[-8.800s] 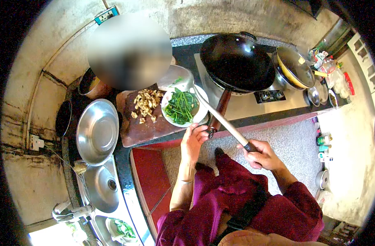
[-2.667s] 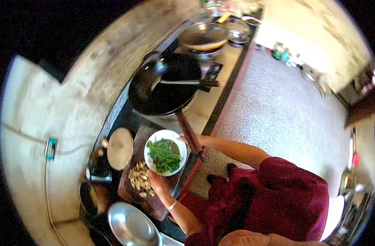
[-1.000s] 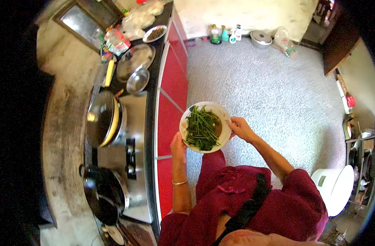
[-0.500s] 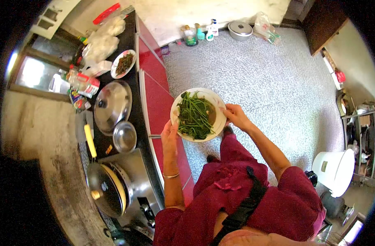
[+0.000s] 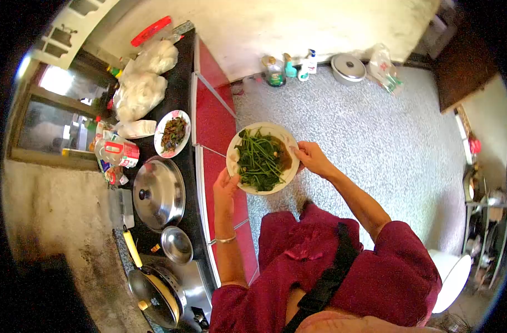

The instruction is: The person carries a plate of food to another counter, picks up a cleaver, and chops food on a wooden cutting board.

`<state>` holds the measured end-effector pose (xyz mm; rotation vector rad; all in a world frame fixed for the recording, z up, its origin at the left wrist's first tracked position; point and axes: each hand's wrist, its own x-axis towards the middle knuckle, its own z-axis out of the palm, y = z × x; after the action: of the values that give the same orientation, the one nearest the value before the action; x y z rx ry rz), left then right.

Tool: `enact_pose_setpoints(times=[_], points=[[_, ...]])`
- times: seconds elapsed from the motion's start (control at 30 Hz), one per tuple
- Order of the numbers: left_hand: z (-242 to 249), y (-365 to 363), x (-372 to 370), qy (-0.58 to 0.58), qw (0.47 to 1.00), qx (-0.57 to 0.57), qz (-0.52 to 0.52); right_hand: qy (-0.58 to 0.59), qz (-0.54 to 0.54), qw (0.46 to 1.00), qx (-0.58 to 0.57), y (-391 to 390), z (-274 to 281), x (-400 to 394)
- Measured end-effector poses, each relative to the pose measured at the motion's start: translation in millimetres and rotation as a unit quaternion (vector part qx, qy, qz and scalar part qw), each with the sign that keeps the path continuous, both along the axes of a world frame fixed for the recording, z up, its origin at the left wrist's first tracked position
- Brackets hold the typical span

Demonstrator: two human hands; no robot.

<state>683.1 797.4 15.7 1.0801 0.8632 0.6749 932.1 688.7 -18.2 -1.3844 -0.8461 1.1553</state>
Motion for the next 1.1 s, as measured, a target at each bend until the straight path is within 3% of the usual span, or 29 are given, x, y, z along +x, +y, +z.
enact_pose_setpoints(times=[0.13,0.23,0.27,0.4,0.7,0.77,0.9,0.97,1.03,1.1], points=[[-5,58,24,-0.065,0.997,-0.038,0.001,0.012,0.020,1.000,-0.005,64,7,25],[-8,113,33,-0.024,0.998,-0.050,0.014,0.009,0.034,0.999,-0.003,116,-6,38],[-14,133,34,-0.029,1.000,-0.009,0.003,0.021,0.025,0.999,0.003,132,-4,38],[-3,214,37,-0.058,0.997,-0.038,-0.021,0.008,0.025,1.000,0.003,208,3,48],[-4,370,25,-0.021,0.995,-0.058,0.077,0.043,0.082,0.994,0.050,389,-16,38],[-26,401,15,-0.047,0.993,-0.051,0.095,0.062,0.116,0.990,0.058,425,-23,38],[-47,450,-3,-0.065,0.990,-0.122,0.010,0.039,0.169,0.984,0.042,486,-45,37],[-42,454,8,-0.034,0.984,-0.082,0.156,0.012,0.195,0.980,0.026,520,-67,34],[-42,458,6,0.004,0.977,-0.086,0.195,0.055,0.206,0.977,0.017,532,-72,29],[-52,465,5,-0.017,0.972,-0.117,0.202,0.006,0.219,0.975,-0.028,542,-62,30]])
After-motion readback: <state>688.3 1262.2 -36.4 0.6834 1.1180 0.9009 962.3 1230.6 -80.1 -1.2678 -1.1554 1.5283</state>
